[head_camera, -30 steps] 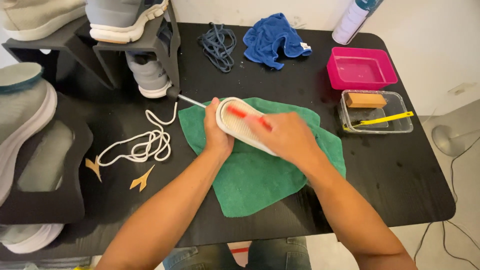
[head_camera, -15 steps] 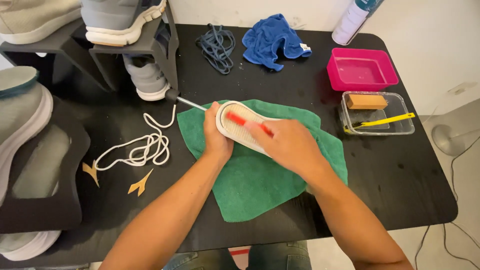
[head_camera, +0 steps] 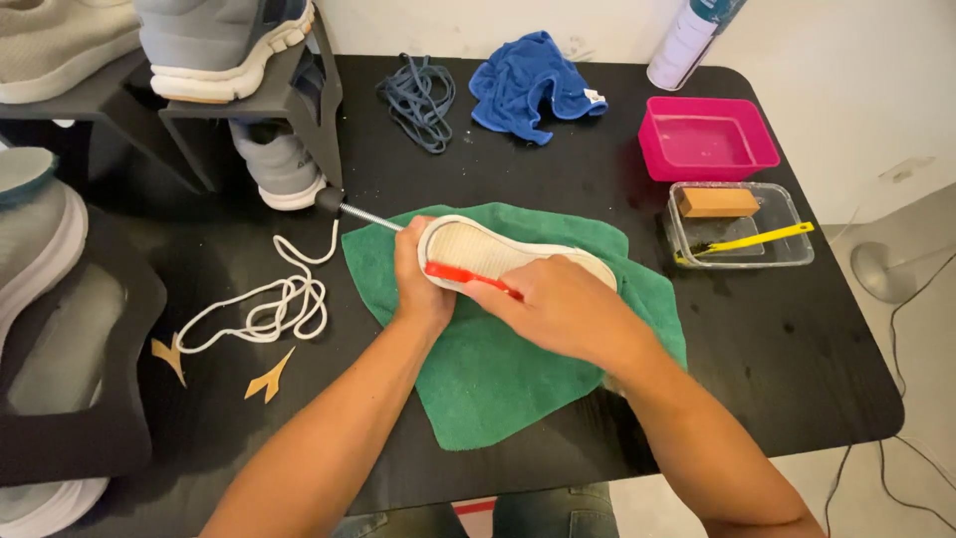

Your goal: The person scrubs the sole of a white sneaker using a red brush. The shoe is held over a green towel on a black table while the person cleans the textured bottom surface.

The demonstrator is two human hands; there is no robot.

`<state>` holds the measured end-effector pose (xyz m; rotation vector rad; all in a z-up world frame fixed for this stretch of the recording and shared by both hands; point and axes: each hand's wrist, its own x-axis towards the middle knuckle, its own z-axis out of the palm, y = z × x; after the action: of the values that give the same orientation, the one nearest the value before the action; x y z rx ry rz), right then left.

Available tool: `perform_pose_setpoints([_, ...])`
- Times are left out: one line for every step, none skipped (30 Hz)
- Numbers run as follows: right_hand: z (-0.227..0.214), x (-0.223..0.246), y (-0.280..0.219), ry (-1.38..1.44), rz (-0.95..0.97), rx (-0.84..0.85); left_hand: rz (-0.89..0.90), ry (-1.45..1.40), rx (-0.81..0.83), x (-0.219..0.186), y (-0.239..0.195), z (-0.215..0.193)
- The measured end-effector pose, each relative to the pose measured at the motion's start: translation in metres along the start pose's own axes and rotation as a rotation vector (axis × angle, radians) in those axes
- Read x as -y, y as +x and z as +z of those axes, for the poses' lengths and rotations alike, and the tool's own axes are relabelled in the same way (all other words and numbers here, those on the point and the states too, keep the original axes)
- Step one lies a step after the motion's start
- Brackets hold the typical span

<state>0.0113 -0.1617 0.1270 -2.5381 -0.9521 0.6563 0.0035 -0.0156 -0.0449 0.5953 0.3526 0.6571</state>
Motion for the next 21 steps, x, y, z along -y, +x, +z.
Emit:
perform_pose_setpoints([0.0,-0.004,0.006,-0.001,-0.002,0.001,0.002,0.0,-0.002,-0.005,-0.002,0.006])
perform_pose_setpoints([0.0,-0.009,0.011,0.03,0.031,-0.085,0.008,0.011,0.011,-0.008,-0.005,0.011])
perform_pose_setpoints([0.001,-0.014,0.016,0.06,0.063,-0.171,0.013,0.022,0.023,-0.011,-0.009,0.016])
perform_pose_setpoints([0.0,-0.012,0.014,0.058,0.065,-0.175,0.013,0.019,0.027,-0.008,-0.005,0.01])
perform_pose_setpoints([0.0,-0.009,0.013,-0.033,0.014,-0.12,0.001,0.027,0.03,-0.004,-0.002,0.005])
perform_pose_setpoints([-0.001,-0.006,0.011,-0.125,-0.036,-0.061,-0.012,0.033,0.031,-0.001,0.001,-0.001])
perform_pose_setpoints([-0.004,-0.003,0.006,-0.128,-0.034,-0.062,-0.013,0.03,0.032,0.003,0.005,-0.005])
perform_pose_setpoints([-0.007,0.002,0.001,-0.083,-0.025,-0.009,-0.003,0.038,0.033,0.005,0.009,-0.01])
perform_pose_setpoints([-0.01,0.005,-0.003,-0.038,-0.016,0.043,0.007,0.046,0.034,0.008,0.013,-0.016])
perform_pose_setpoints([-0.006,0.001,0.003,-0.036,-0.013,0.048,0.002,0.048,0.03,0.003,0.006,-0.007])
perform_pose_setpoints([-0.003,-0.005,0.009,-0.005,0.011,-0.03,-0.009,0.019,0.031,-0.002,-0.001,0.002])
perform_pose_setpoints([-0.003,-0.009,0.017,0.025,0.035,-0.116,-0.019,-0.01,0.039,-0.007,-0.003,0.014])
perform_pose_setpoints([-0.004,-0.008,0.012,0.026,0.038,-0.12,-0.022,-0.009,0.043,-0.004,-0.002,0.007])
perform_pose_setpoints([-0.007,-0.007,0.009,0.042,0.024,-0.064,-0.027,-0.007,0.046,-0.001,0.002,0.001])
perform_pose_setpoints([-0.008,-0.005,0.006,0.057,0.01,-0.008,-0.033,-0.005,0.05,0.001,0.006,-0.005])
perform_pose_setpoints([-0.01,-0.009,0.005,0.058,0.01,0.0,-0.034,-0.004,0.041,-0.005,0.0,0.002])
perform_pose_setpoints([-0.011,-0.013,0.004,0.055,-0.001,0.032,-0.044,-0.007,0.028,-0.01,-0.005,0.008])
perform_pose_setpoints([-0.014,-0.017,0.004,0.052,-0.012,0.055,-0.053,-0.011,0.023,-0.016,-0.007,0.017])
perform_pose_setpoints([-0.018,-0.021,-0.001,0.053,-0.013,0.056,-0.053,-0.009,0.022,-0.016,-0.007,0.017])
perform_pose_setpoints([-0.022,-0.025,-0.005,0.079,-0.065,0.051,-0.056,-0.009,0.014,-0.016,-0.007,0.016])
perform_pose_setpoints([-0.025,-0.029,-0.01,0.104,-0.117,0.047,-0.058,-0.009,0.005,-0.015,-0.007,0.016])
